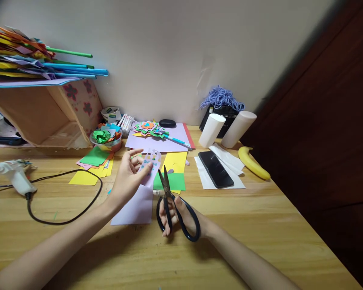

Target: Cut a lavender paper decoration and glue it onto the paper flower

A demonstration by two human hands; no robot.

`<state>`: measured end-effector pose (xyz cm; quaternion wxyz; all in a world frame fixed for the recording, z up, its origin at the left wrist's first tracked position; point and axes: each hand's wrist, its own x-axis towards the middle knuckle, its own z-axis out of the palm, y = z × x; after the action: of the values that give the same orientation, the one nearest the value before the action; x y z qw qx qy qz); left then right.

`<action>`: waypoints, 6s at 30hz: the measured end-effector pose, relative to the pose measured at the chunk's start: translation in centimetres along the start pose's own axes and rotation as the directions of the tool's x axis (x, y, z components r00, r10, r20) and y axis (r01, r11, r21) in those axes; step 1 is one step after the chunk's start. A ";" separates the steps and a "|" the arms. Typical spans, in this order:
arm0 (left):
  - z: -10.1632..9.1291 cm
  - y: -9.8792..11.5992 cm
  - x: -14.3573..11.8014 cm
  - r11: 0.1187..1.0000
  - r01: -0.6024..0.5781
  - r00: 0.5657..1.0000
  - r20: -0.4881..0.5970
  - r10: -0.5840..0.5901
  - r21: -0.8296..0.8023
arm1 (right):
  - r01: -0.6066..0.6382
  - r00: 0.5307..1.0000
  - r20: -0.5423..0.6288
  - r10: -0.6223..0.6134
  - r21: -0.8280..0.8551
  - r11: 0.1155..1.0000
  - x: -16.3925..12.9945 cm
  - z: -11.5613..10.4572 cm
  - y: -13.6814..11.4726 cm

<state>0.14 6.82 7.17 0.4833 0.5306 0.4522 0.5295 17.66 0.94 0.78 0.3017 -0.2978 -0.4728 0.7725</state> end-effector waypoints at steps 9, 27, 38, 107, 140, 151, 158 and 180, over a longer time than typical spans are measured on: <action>1.2 -0.5 -1.3 0.993 0.115 0.991 0.071 -0.114 -0.009 | 0.019 0.996 -0.083 -0.030 -0.130 0.991 -0.1 0.5 -0.3; 0.9 0.0 -0.9 0.964 0.232 0.971 0.093 -0.222 -0.127 | 0.070 0.973 -0.199 -0.117 -0.226 0.972 0.3 0.7 0.1; 1.0 0.3 -0.9 0.948 0.280 0.958 0.102 -0.267 -0.152 | 0.085 0.956 -0.247 -0.157 -0.281 0.956 0.2 0.5 0.5; -0.3 1.6 0.2 0.979 0.197 0.980 0.026 -0.196 -0.047 | 0.029 0.998 -0.053 -0.045 -0.263 0.964 -0.6 0.9 -0.3; -0.2 1.6 -0.3 0.973 0.220 0.974 0.071 -0.216 -0.071 | -0.006 0.985 -0.173 0.019 0.073 0.997 0.1 0.8 -0.2; -0.1 1.8 -0.3 0.953 0.293 0.954 0.091 -0.286 -0.079 | 0.010 0.981 -0.193 0.001 0.051 0.999 0.1 0.8 0.0; -0.3 1.7 -0.2 0.959 0.277 0.958 0.090 -0.271 -0.059 | 0.001 0.977 -0.211 0.002 0.018 1.000 0.1 0.9 -0.1; 0.0 1.7 -0.2 0.964 0.247 0.969 0.038 -0.245 -0.096 | 0.093 0.991 -0.080 -0.111 -0.194 0.977 -0.4 0.6 0.8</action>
<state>0.04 6.45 8.87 0.5770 0.4524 0.4812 0.4804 17.33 -0.03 0.36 0.3322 -0.3350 -0.5450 0.6931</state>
